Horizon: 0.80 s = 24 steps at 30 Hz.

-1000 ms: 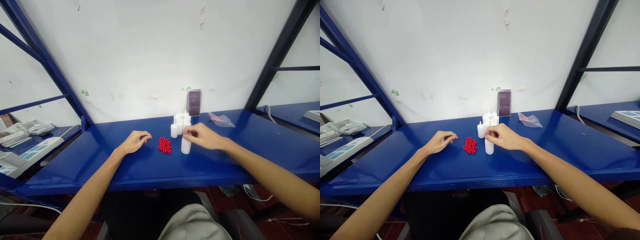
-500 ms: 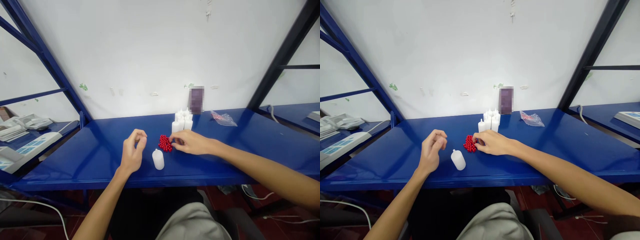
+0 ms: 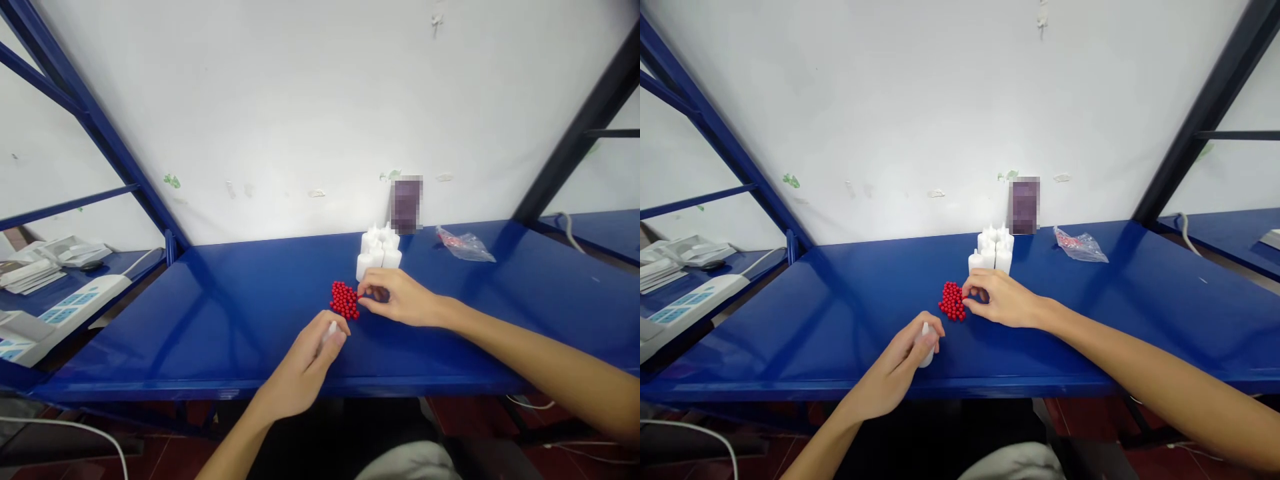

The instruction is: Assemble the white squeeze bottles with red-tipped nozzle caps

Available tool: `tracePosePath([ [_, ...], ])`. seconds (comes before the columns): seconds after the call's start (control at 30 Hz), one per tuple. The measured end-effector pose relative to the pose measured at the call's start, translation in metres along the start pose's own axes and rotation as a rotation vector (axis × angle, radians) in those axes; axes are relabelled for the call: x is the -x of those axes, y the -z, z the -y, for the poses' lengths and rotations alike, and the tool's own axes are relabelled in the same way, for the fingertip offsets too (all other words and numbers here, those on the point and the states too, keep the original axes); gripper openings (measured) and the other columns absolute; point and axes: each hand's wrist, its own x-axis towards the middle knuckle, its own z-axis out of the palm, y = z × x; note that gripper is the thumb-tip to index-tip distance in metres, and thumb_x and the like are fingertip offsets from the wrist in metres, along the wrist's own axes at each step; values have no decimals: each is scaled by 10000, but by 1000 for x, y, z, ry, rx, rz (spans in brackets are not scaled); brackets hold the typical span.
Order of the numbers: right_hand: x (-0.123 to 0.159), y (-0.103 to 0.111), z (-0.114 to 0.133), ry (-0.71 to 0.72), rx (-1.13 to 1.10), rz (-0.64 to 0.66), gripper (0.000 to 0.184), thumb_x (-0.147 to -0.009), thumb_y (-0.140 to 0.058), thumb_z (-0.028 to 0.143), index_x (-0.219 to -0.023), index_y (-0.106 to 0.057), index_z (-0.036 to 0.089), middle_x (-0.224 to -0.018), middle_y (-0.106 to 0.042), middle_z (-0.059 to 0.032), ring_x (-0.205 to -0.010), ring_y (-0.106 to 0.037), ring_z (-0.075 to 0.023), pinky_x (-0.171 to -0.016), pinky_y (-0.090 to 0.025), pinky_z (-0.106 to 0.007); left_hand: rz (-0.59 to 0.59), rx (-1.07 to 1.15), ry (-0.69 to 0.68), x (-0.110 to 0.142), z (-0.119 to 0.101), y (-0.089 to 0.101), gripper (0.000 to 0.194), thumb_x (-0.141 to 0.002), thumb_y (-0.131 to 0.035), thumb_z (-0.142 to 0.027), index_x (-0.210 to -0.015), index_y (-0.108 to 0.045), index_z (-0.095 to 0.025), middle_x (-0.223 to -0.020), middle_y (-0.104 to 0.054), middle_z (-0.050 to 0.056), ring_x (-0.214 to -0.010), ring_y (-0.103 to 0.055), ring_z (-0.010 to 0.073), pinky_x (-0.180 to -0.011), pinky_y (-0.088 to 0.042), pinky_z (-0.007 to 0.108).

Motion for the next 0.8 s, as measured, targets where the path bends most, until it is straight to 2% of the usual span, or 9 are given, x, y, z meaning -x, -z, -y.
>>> tracePosePath([
  [0.07,-2,2,14,45,-72,-67,65,-862,-666,253,-852,-691,193,-905,-611,-50,-829,-563,-168,-754,-463,-308,-77,8,-1,0,5,1,285,-1003,-413,-457,-985,-571,-220,-756,-509,-3,-654,-426,140,-615,-363,264],
  [0.13,-5,2,32,85,-160,-82,63,-840,-711,265,-814,-705,208,-832,-606,-39,-892,-555,-191,-792,-470,-323,-154,47,-7,0,11,2,275,-984,-428,-431,-891,-559,-208,-678,-466,-15,-601,-395,136,-575,-322,271],
  [0.27,-13,-9,60,52,-324,-101,102,-838,-728,281,-784,-718,195,-587,-447,37,-678,-490,-139,-682,-441,-286,-172,122,-77,4,20,2,268,-909,-433,-375,-787,-579,-186,-641,-469,1,-603,-430,150,-598,-331,295],
  [0.37,-13,-20,70,-1,-436,-74,119,-844,-715,300,-827,-730,183,-546,-396,67,-557,-407,-97,-598,-407,-262,-169,163,-116,5,20,-2,382,-919,-408,-459,-728,-577,-174,-619,-462,13,-591,-416,153,-587,-320,304],
  [0.53,-3,-26,79,-41,-578,-82,95,-848,-667,254,-854,-708,168,-575,-556,46,-524,-495,-86,-520,-406,-227,-156,209,-103,0,16,-8,531,-942,-390,-578,-610,-484,-174,-571,-395,3,-546,-340,127,-550,-275,295],
  [0.67,2,-22,85,-27,-567,-29,56,-818,-639,180,-819,-693,169,-645,-647,17,-565,-570,-97,-552,-462,-219,-114,213,-105,-1,14,-8,513,-944,-426,-557,-604,-438,-174,-584,-340,-7,-562,-291,119,-554,-242,291],
  [0.8,2,-27,86,48,-540,6,41,-800,-640,176,-825,-673,173,-675,-660,10,-585,-594,-106,-556,-483,-216,-64,196,-124,0,15,-6,504,-930,-453,-559,-609,-412,-172,-608,-314,-6,-592,-277,121,-568,-240,286],
])
